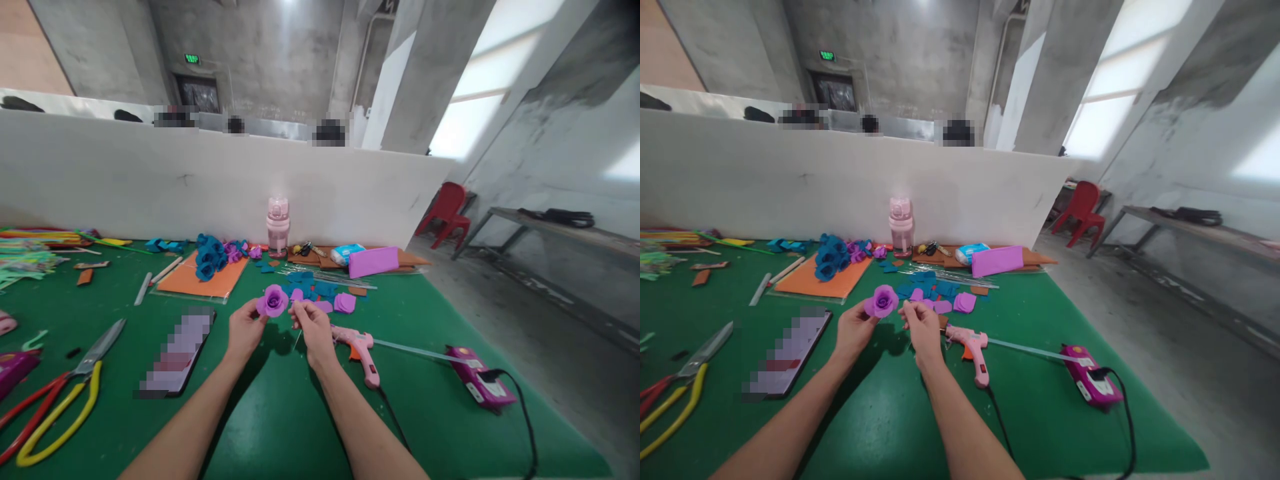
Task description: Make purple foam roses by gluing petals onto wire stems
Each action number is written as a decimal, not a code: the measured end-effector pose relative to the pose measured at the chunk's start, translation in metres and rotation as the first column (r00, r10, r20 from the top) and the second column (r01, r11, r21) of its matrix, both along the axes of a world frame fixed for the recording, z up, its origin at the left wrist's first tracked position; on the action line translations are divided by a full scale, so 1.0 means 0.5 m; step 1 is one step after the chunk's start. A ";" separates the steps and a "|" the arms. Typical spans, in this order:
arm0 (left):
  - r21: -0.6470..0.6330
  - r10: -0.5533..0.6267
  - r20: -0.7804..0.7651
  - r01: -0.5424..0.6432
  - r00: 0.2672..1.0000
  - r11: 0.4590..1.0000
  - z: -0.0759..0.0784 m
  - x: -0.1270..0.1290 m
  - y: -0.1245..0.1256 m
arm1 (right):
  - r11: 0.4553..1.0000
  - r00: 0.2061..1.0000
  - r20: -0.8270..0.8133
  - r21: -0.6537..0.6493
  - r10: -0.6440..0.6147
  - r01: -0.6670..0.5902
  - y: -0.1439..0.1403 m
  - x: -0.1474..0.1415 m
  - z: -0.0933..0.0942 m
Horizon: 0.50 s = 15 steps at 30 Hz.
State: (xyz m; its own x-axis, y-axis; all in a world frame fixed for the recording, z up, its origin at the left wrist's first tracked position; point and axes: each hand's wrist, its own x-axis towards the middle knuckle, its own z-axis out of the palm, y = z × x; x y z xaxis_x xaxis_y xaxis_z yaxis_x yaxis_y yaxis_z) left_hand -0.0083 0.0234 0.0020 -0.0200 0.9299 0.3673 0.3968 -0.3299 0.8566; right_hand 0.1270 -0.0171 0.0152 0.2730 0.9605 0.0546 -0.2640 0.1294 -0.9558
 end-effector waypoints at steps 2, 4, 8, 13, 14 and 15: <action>-0.005 -0.013 0.005 0.013 1.000 1.000 -0.004 -0.002 0.001 | 0.998 0.998 -0.031 -0.022 0.058 -0.058 -0.004 -0.004 0.004; -0.003 -0.032 0.007 0.032 0.999 0.999 -0.006 -0.002 0.002 | 0.991 0.990 -0.045 -0.032 0.131 -0.133 -0.008 -0.007 0.006; 0.022 -0.080 0.015 0.080 0.997 0.997 -0.004 0.000 -0.002 | 0.973 0.973 -0.016 -0.003 0.232 -0.232 -0.014 -0.015 0.009; 0.030 -0.081 -0.002 0.081 0.997 0.996 0.006 0.003 -0.008 | 0.969 0.969 -0.011 0.008 0.247 -0.247 -0.016 -0.018 0.005; 0.026 -0.079 -0.004 0.079 0.997 0.997 0.008 0.003 -0.009 | 0.969 0.969 -0.008 0.008 0.249 -0.249 -0.016 -0.018 0.004; 0.021 -0.076 -0.004 0.076 0.997 0.997 0.009 0.003 -0.009 | 0.968 0.968 -0.003 0.009 0.249 -0.249 -0.016 -0.017 0.004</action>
